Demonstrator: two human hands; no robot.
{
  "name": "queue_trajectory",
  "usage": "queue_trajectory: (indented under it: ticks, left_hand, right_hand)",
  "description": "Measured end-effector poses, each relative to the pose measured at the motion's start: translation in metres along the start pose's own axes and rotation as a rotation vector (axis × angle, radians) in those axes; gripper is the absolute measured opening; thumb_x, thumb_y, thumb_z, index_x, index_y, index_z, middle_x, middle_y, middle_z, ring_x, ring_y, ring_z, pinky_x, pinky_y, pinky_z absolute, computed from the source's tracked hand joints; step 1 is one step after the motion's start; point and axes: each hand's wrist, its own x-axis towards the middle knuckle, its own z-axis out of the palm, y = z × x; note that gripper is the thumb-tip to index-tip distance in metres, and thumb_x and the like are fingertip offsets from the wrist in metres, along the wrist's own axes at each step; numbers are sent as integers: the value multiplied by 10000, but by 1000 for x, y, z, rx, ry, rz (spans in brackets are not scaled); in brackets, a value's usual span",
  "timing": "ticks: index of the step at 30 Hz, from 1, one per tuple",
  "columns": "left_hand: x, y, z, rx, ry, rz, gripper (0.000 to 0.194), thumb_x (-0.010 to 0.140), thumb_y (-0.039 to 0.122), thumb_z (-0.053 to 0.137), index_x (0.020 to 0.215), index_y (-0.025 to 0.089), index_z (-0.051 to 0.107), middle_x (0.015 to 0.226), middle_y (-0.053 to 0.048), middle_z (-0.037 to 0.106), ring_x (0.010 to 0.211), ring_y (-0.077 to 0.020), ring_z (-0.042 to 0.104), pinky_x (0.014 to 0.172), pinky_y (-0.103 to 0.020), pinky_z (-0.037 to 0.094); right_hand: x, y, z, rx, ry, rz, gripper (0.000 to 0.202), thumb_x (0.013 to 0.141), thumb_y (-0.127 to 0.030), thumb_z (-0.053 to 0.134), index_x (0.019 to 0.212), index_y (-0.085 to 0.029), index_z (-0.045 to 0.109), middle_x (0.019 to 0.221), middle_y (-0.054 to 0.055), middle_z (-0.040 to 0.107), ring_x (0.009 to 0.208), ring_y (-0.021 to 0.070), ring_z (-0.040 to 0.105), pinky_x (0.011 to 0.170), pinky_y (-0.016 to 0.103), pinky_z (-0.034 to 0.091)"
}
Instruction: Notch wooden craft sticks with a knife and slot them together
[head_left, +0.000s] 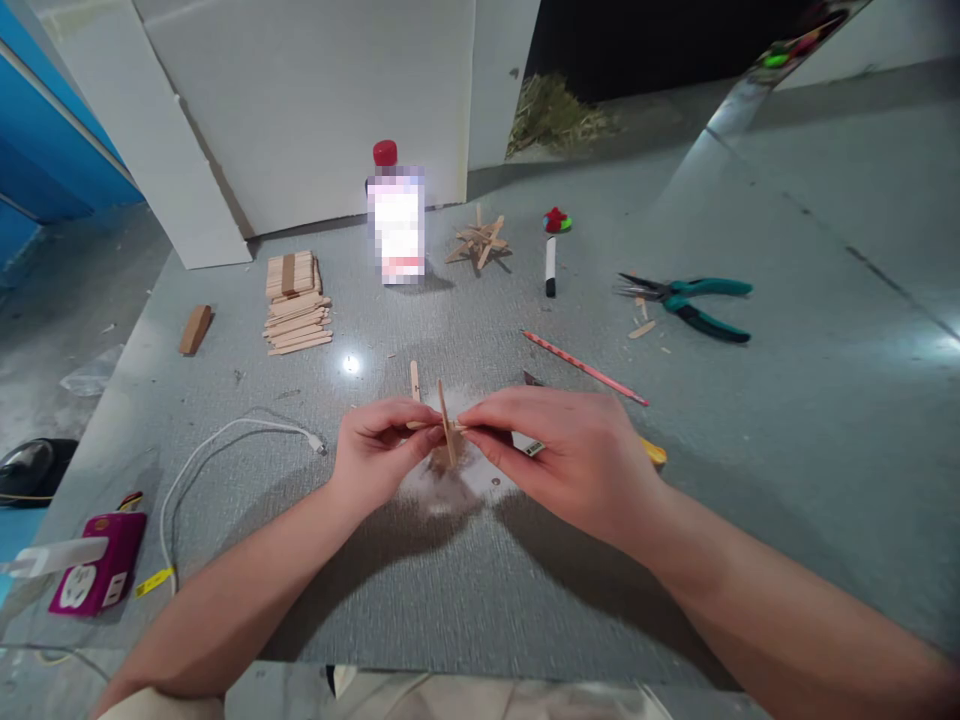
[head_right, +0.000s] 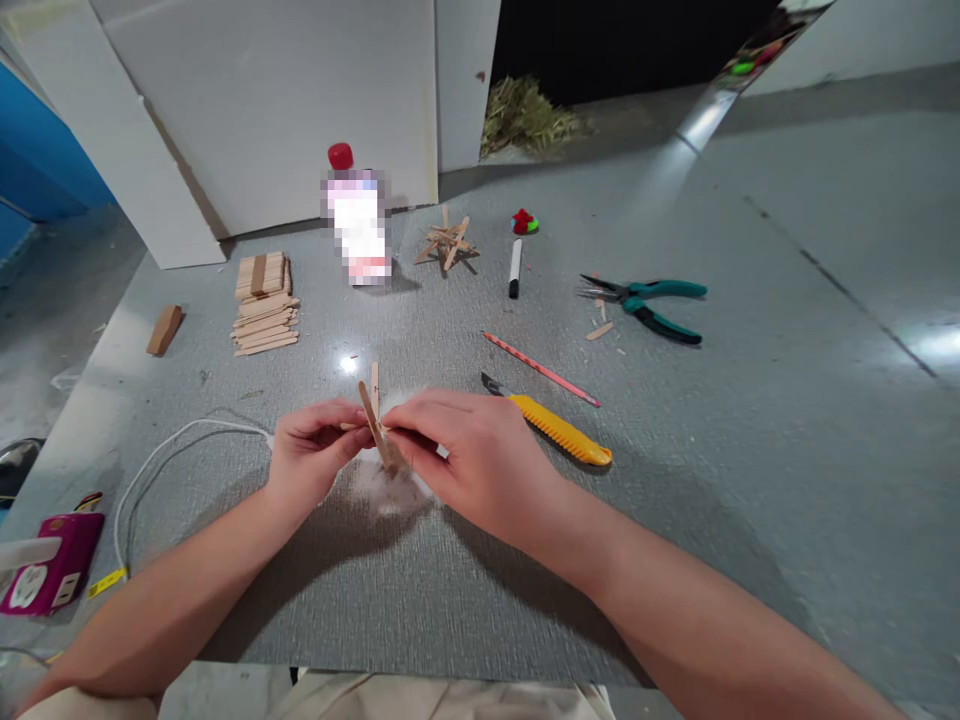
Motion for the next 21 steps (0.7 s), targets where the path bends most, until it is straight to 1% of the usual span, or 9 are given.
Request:
queue_trajectory:
  ticks: [5, 9, 13, 21]
  left_hand:
    - [1, -1, 1, 4, -10, 20, 107, 773, 212, 829, 874, 216, 795, 837, -40, 762, 724, -120, 705, 667, -230, 605]
    - [2, -1, 3, -9, -24, 35, 88, 778, 201, 826, 857, 220, 794, 845, -36, 760, 720, -112, 702, 663, -219, 598]
    - [2, 0, 4, -24, -28, 32, 99, 790, 192, 817, 876, 235, 792, 839, -21, 758, 698, -99, 698, 652, -207, 594]
    - [2, -1, 4, -36, -32, 22, 98, 787, 213, 824, 876, 238, 793, 833, -21, 762, 677, -96, 698, 634, -199, 590]
  right_hand:
    - [1, -1, 1, -35, 14, -33, 114, 937, -134, 600, 972, -216, 671, 877, 5, 762, 751, 127, 706, 695, 239, 547]
    - [1, -1, 3, -55, 20, -53, 99, 953, -159, 585, 973, -212, 667, 869, 14, 763, 747, 134, 709, 679, 244, 551]
    - [0, -2, 3, -65, 35, -67, 97, 952, -151, 590, 975, -210, 663, 868, 13, 763, 754, 134, 713, 694, 244, 555]
    - [-2, -3, 3, -66, 17, -53, 110, 964, -164, 577, 983, -225, 666, 890, 18, 767, 769, 146, 717, 701, 265, 563]
